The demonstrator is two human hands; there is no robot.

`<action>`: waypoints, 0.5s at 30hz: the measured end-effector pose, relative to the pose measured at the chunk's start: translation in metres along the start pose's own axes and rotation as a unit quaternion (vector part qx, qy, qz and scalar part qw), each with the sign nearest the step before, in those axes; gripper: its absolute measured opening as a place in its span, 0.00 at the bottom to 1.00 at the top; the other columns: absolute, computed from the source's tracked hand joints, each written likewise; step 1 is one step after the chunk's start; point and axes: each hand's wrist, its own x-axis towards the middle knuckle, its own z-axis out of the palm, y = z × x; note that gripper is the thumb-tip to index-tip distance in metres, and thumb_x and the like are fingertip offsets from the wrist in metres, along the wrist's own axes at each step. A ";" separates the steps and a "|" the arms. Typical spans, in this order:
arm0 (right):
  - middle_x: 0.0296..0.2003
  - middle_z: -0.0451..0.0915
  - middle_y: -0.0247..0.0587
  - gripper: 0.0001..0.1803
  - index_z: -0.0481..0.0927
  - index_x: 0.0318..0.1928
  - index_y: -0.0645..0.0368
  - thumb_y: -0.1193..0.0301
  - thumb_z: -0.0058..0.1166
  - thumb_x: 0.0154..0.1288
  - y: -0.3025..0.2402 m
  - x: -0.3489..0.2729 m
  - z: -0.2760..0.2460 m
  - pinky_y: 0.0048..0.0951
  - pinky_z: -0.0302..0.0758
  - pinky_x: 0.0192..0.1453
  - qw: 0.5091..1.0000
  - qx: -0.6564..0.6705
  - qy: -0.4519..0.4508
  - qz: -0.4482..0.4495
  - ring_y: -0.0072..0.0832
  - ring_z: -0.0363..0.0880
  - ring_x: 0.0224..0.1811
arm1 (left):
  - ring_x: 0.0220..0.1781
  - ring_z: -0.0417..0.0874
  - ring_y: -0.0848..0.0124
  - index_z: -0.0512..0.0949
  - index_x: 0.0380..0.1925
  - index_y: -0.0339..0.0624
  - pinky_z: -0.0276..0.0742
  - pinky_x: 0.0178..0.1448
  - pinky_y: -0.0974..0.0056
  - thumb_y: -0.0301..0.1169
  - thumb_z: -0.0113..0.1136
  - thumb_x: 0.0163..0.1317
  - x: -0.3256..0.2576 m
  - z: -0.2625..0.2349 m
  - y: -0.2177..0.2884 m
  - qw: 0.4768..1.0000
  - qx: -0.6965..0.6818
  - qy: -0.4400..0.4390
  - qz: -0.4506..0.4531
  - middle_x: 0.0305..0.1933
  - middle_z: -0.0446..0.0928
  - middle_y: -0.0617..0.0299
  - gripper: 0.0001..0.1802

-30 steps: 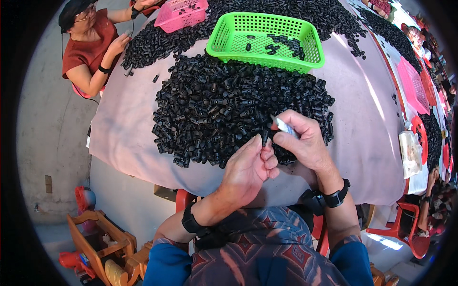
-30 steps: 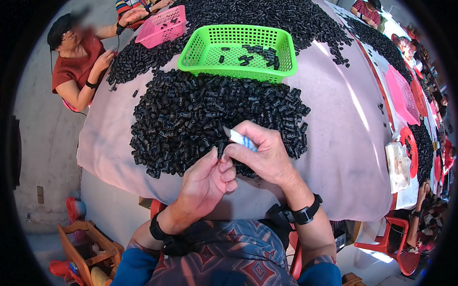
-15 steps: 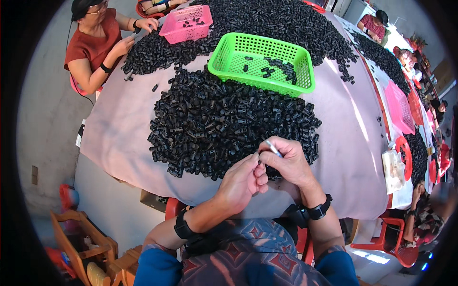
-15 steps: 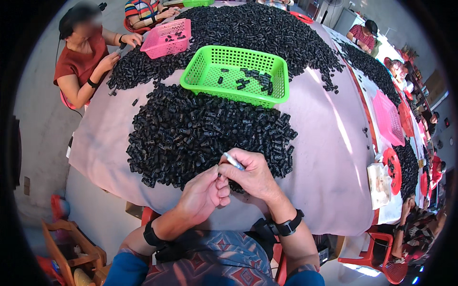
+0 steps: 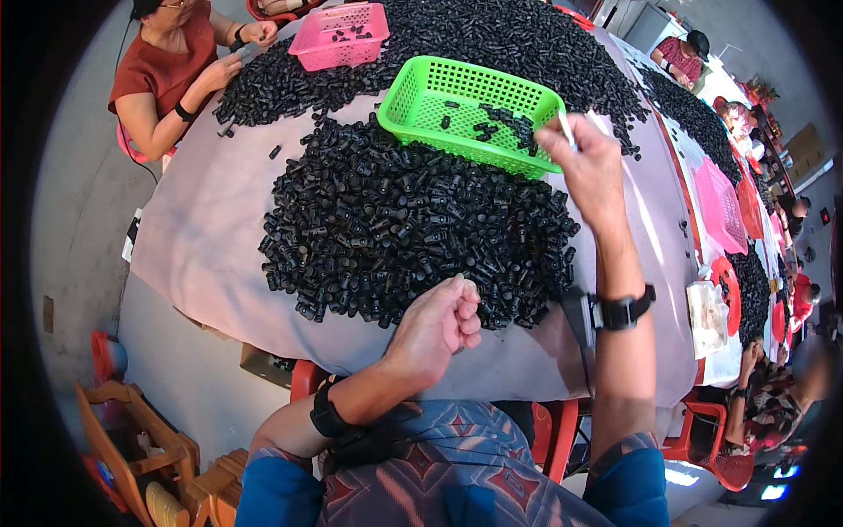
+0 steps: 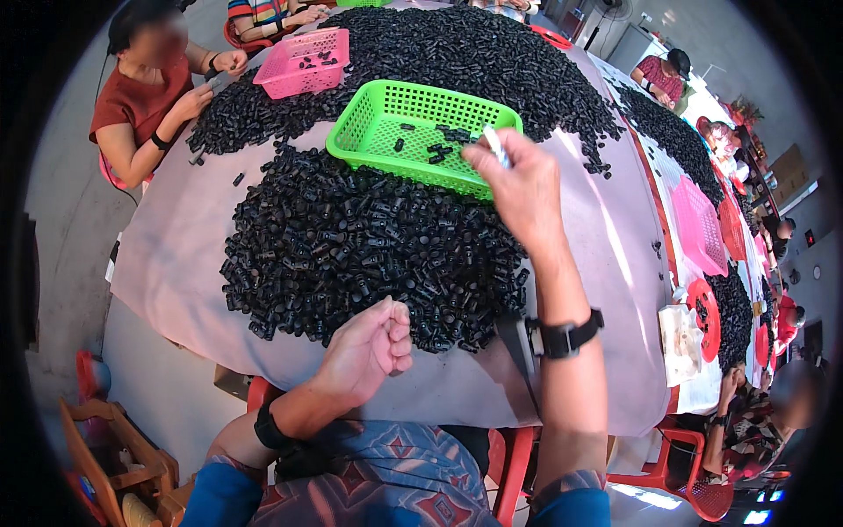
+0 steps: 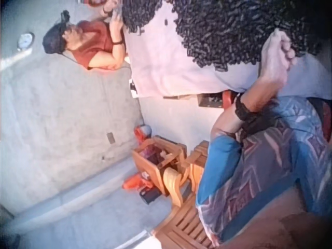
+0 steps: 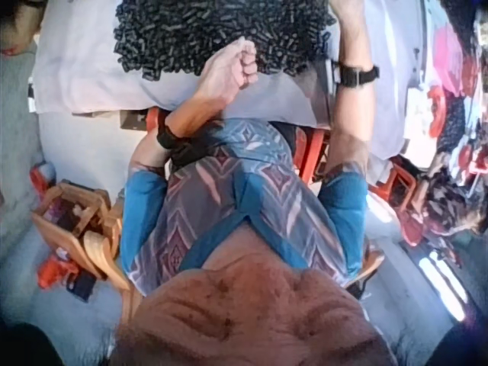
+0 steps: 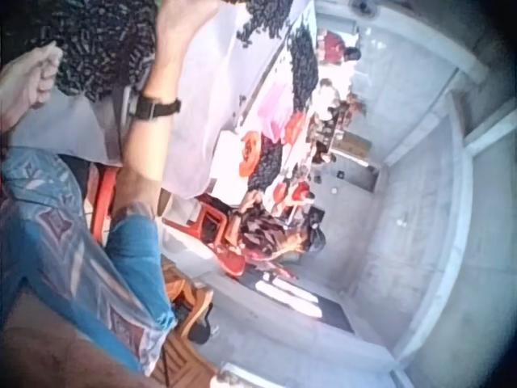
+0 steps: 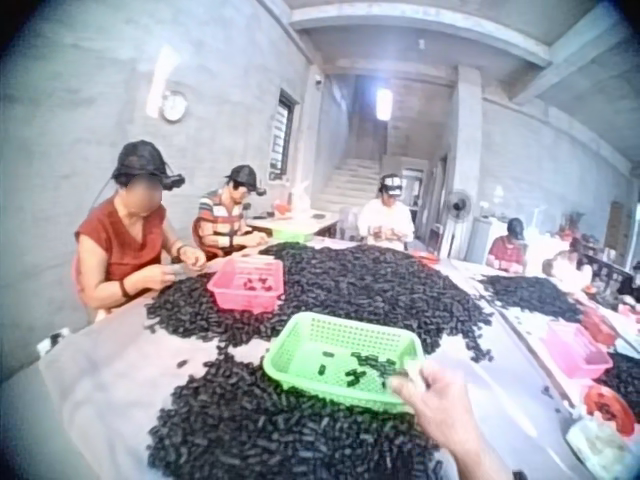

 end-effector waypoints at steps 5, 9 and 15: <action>0.18 0.73 0.36 0.13 0.78 0.29 0.63 0.66 0.62 0.52 0.014 -0.010 0.005 0.26 0.68 0.28 0.990 -0.137 0.037 0.006 0.18 0.69 0.23 | 0.26 0.63 0.78 0.67 0.30 0.47 0.62 0.32 0.71 0.41 0.43 0.68 -0.001 0.000 0.008 0.999 -0.021 0.016 0.026 0.25 0.61 0.72 0.12; 0.17 0.73 0.42 0.07 0.77 0.26 0.62 0.71 0.59 0.52 0.036 -0.058 0.009 0.29 0.68 0.27 0.986 -0.043 -0.147 0.071 0.23 0.70 0.20 | 0.26 0.63 0.79 0.67 0.31 0.47 0.62 0.32 0.72 0.38 0.45 0.66 -0.001 -0.003 0.007 0.999 -0.027 0.009 0.034 0.26 0.62 0.72 0.09; 0.23 0.72 0.47 0.08 0.76 0.27 0.62 0.72 0.61 0.49 0.028 -0.082 0.011 0.36 0.68 0.31 0.964 -0.096 -0.245 0.048 0.43 0.73 0.26 | 0.25 0.64 0.79 0.67 0.32 0.46 0.62 0.30 0.72 0.34 0.48 0.65 -0.001 0.001 0.006 0.999 -0.025 0.017 0.028 0.26 0.63 0.71 0.06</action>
